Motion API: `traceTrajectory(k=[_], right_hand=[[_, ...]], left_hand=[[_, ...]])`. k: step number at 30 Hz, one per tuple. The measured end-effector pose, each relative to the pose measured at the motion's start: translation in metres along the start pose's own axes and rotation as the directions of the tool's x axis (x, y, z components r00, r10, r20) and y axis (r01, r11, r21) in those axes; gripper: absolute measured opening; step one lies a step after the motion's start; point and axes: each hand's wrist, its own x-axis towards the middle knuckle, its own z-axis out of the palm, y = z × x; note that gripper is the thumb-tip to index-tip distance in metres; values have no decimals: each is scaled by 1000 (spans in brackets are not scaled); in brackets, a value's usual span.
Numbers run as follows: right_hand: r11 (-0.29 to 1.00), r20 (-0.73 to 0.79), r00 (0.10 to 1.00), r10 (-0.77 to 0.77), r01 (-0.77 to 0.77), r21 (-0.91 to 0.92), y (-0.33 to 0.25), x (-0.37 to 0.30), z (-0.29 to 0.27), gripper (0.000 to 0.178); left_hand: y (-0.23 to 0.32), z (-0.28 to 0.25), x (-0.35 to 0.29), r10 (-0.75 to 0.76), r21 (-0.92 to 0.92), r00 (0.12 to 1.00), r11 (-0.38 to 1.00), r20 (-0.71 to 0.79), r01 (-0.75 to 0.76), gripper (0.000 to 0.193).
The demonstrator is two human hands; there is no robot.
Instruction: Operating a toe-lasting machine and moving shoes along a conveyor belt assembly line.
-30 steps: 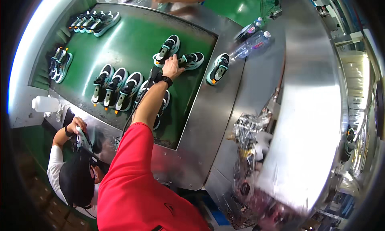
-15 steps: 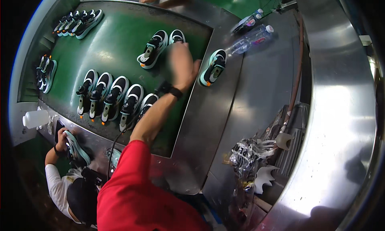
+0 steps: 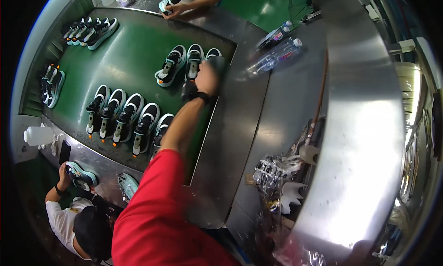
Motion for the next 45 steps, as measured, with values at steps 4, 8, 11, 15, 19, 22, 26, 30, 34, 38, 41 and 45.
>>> traceTrajectory(k=[4,8,11,15,19,22,26,30,34,38,41,45], right_hand=[[999,-33,999,0,2,43,10,-9,-2,43],[996,-87,993,84,-80,49,59,-45,-1,42],[898,42,898,438,-440,28,185,-125,45,37],[816,24,826,563,-561,142,173,-105,60,34],[770,22,830,557,-526,362,157,-107,30,27],[761,6,861,508,-453,464,164,-116,24,32],[749,-72,857,510,-401,527,166,-122,18,31],[701,-100,853,512,-347,623,163,-115,6,26],[674,-178,840,512,-265,689,165,-113,9,22],[658,-248,816,522,-200,726,173,-114,21,26],[661,-203,848,490,-209,720,177,-115,19,25],[664,-228,849,476,-178,726,177,-123,10,24]], left_hand=[[-23,-33,-42,227,-200,971,957,72,-209,70],[3,-99,-54,261,-211,962,947,79,-240,60],[59,-186,-29,174,-469,969,880,177,-72,50],[159,-317,-16,413,-545,910,753,-43,-368,43],[306,-394,-93,682,-572,731,611,29,-547,48],[393,-404,-164,805,-470,567,574,175,-671,46],[487,-363,-247,838,-371,397,528,375,-764,66],[545,-288,-263,821,-203,359,482,445,-852,96],[577,-236,-271,848,-147,323,415,419,-898,96],[581,-211,-268,885,-21,294,323,360,-946,78],[591,-213,-287,832,109,415,404,369,-908,66],[572,-229,-316,905,-46,375,392,202,-919,55]])
